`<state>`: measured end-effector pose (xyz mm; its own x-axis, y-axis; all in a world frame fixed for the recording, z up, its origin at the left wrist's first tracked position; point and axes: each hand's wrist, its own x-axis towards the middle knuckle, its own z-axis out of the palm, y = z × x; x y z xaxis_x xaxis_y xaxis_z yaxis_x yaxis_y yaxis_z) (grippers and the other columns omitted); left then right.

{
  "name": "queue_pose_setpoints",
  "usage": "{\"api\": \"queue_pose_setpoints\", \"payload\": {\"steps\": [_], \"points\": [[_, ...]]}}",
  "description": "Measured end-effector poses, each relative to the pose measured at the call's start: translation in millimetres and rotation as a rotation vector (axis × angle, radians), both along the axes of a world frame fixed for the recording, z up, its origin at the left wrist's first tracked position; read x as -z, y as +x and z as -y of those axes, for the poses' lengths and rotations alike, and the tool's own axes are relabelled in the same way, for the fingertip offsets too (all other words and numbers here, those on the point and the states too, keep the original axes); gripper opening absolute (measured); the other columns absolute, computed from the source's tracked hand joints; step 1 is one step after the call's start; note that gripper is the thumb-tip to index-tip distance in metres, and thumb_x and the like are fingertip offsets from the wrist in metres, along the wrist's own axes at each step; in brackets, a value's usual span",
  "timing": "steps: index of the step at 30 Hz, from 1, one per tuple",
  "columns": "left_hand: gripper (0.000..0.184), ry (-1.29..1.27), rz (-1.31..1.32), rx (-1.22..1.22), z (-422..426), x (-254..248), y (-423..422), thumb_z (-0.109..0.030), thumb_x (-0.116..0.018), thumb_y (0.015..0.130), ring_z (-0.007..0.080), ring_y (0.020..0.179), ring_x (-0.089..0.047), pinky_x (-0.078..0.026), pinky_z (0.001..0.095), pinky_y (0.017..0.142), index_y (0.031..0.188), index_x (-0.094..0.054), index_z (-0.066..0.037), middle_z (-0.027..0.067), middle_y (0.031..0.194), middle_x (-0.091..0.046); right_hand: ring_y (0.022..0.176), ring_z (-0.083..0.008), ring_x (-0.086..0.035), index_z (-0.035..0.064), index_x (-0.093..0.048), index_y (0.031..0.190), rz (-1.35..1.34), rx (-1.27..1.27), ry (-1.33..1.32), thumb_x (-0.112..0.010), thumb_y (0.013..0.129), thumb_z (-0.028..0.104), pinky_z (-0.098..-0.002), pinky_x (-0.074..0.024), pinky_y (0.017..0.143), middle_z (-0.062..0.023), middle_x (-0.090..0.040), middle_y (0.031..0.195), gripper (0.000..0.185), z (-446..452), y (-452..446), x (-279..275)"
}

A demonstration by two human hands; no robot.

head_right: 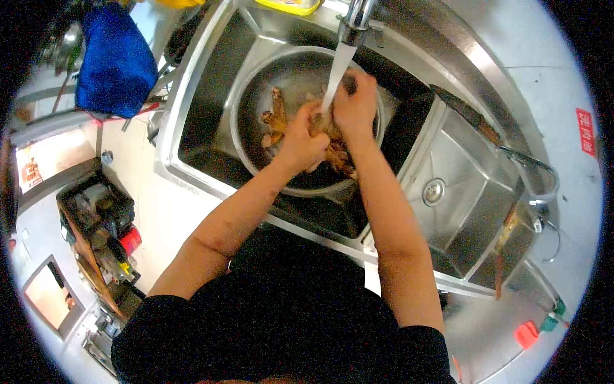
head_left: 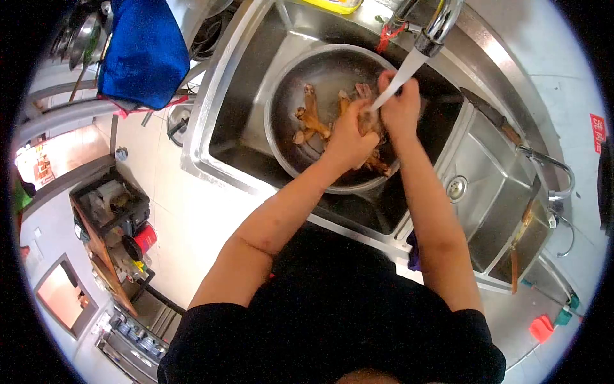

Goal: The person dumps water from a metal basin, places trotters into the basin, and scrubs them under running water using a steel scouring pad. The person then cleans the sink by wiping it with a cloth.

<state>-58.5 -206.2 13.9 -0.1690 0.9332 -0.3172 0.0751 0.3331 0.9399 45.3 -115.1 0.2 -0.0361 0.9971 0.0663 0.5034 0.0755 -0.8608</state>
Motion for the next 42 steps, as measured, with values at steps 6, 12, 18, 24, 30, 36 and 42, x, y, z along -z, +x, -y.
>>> {"api": "queue_pose_setpoints", "payload": {"steps": [6,12,18,24,30,36,42], "points": [[0.066,0.216,-0.118,0.016,-3.5,-3.2,-20.7,0.001,-0.054,0.068,0.0335,0.112,-0.051,-0.038,0.0376,0.097,0.131,-0.034,0.002,0.0218,0.121,-0.049,0.096,-0.0345,-0.051,0.0047,-0.061,0.089,-0.065,-0.111,0.181,-0.067,0.077,0.019,-0.0401,-0.0416,0.083,-0.0183,-0.053,0.101,0.02,55.6,-32.4,-38.7],[0.064,0.228,-0.276,0.1,16.6,-11.6,1.6,-0.006,-0.061,0.073,0.0293,0.109,-0.053,-0.041,0.0363,0.094,0.132,-0.036,-0.002,0.02,0.119,-0.052,0.093,-0.0355,-0.051,0.006,-0.062,0.089,0.051,0.113,0.169,-0.068,0.073,0.016,-0.0408,-0.0416,0.08,-0.0194,-0.054,0.095,0.019,-4.9,-8.1,-14.9],[0.064,0.009,-0.108,0.198,19.4,-10.6,-8.4,-0.008,-0.061,0.072,0.0289,0.109,-0.053,-0.041,0.0346,0.093,0.131,-0.037,-0.002,0.0209,0.117,-0.053,0.095,-0.035,-0.054,0.0074,-0.064,0.09,-0.038,0.004,0.015,-0.069,0.074,0.019,-0.0407,-0.0432,0.082,-0.017,-0.057,0.098,0.02,45.6,-4.1,-3.7],[0.051,-0.206,-0.145,-0.098,50.3,17.6,-9.1,-0.007,-0.062,0.07,0.0271,0.09,-0.058,-0.045,0.0347,0.078,0.117,-0.044,-0.001,0.0181,0.098,-0.057,0.088,-0.0225,-0.059,0.0042,-0.063,0.094,-0.213,0.32,-0.095,-0.065,0.083,0.023,-0.0323,-0.0439,0.08,-0.0135,-0.063,0.095,0.022,25.0,38.5,15.4],[0.042,-0.41,-0.217,-0.194,40.4,74.3,-16.8,-0.01,-0.068,0.072,0.0252,0.062,-0.059,-0.048,0.0348,0.053,0.105,-0.044,-0.002,0.0182,0.08,-0.056,0.081,-0.0134,-0.052,0.0057,-0.061,0.099,-0.373,0.432,-0.489,-0.065,0.084,0.024,-0.0272,-0.0422,0.077,-0.0041,-0.059,0.09,0.024,76.5,47.0,15.4],[0.08,-0.481,-0.546,-0.11,29.7,179.3,8.5,-0.031,-0.077,0.064,0.0369,0.107,-0.047,-0.041,0.0438,0.091,0.126,-0.036,-0.002,0.0247,0.109,-0.051,0.075,-0.0065,-0.046,0.0061,-0.061,0.1,-0.363,0.298,-0.351,-0.065,0.085,0.022,-0.0214,-0.0394,0.069,0.0001,-0.055,0.087,0.022,87.2,56.3,28.7],[0.079,-0.359,-0.56,0.093,22.4,170.8,-11.0,-0.029,-0.076,0.063,0.0414,0.109,-0.043,-0.039,0.0458,0.091,0.123,-0.037,0.002,0.0292,0.112,-0.045,0.081,-0.0087,-0.049,0.0058,-0.062,0.099,-0.39,0.311,-0.368,-0.065,0.084,0.019,-0.0228,-0.0399,0.075,-0.0012,-0.057,0.09,0.02,82.4,60.2,28.0]]}}
